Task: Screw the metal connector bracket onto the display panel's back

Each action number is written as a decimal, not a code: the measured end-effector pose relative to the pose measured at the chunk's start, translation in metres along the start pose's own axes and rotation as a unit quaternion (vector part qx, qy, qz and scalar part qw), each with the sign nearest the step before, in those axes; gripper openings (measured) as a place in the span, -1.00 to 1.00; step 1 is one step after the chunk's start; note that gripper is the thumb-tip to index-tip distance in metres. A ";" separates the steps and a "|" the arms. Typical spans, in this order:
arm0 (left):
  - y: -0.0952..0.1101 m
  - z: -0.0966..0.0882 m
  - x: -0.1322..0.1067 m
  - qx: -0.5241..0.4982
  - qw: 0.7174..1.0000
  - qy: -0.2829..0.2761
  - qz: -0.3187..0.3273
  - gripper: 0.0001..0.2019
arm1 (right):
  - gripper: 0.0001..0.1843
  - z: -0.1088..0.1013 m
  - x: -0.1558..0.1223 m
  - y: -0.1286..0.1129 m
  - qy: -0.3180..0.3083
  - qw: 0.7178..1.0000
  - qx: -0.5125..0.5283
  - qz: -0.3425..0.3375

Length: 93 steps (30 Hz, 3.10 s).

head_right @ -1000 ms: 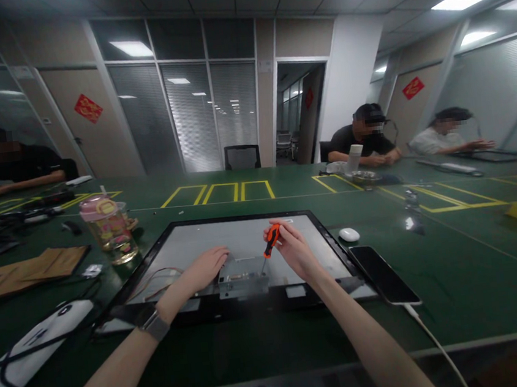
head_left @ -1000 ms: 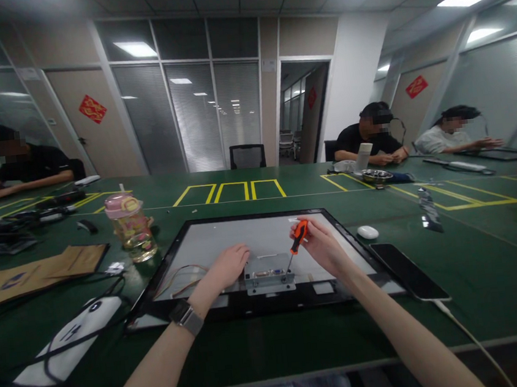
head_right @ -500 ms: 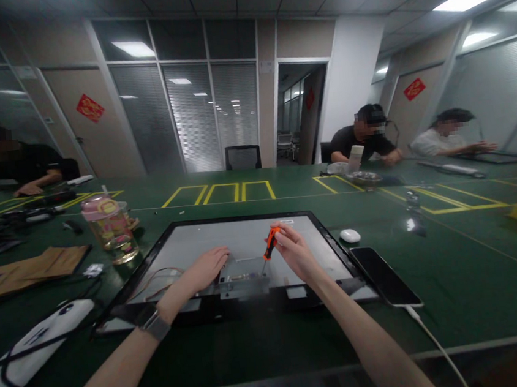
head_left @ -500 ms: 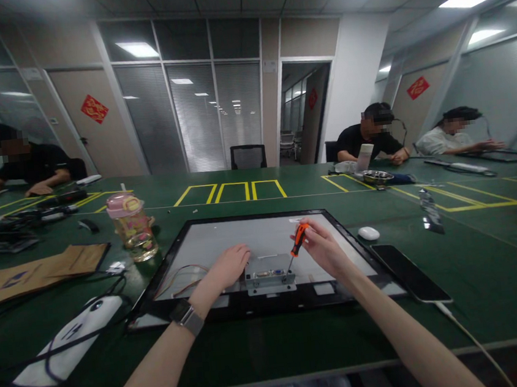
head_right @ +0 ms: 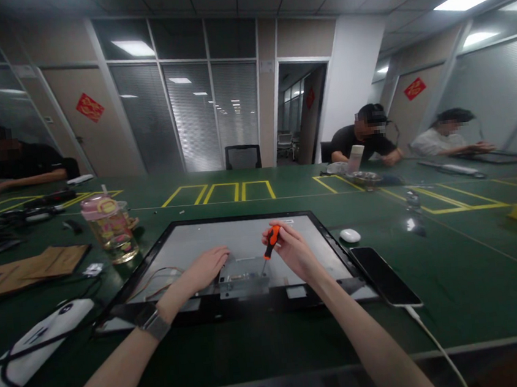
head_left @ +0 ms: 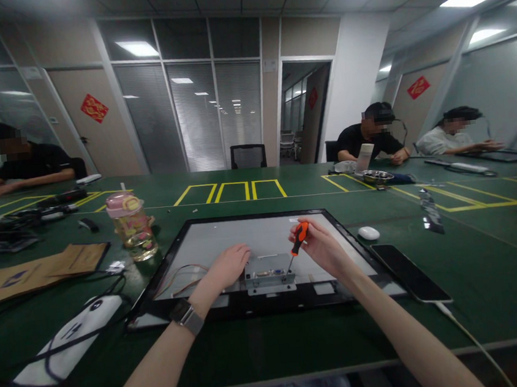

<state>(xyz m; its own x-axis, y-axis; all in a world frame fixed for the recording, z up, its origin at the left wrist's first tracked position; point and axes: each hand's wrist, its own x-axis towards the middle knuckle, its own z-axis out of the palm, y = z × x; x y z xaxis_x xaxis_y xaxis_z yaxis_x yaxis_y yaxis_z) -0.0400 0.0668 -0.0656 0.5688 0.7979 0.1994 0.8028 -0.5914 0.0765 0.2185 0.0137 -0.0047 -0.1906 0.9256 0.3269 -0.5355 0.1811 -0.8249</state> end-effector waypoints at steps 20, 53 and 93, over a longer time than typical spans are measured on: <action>0.007 -0.007 -0.001 0.007 1.000 -0.010 -0.005 -0.60 | -0.75 0.000 -0.001 0.000 0.003 0.999 -0.037 -0.026; 0.004 -0.005 0.000 -0.014 1.000 0.000 -0.008 -0.61 | -0.81 0.001 -0.001 0.002 0.024 0.999 -0.028 -0.040; 0.005 -0.006 0.000 0.009 1.000 -0.004 0.009 -0.63 | -0.80 0.001 0.000 0.000 0.031 0.997 -0.052 -0.052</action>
<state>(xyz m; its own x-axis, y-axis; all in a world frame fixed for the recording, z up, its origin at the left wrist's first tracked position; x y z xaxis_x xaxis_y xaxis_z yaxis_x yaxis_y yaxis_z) -0.0367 0.0630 -0.0596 0.5853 0.7877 0.1922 0.7949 -0.6042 0.0552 0.2175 0.0130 -0.0040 -0.0862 0.9181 0.3868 -0.4605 0.3075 -0.8327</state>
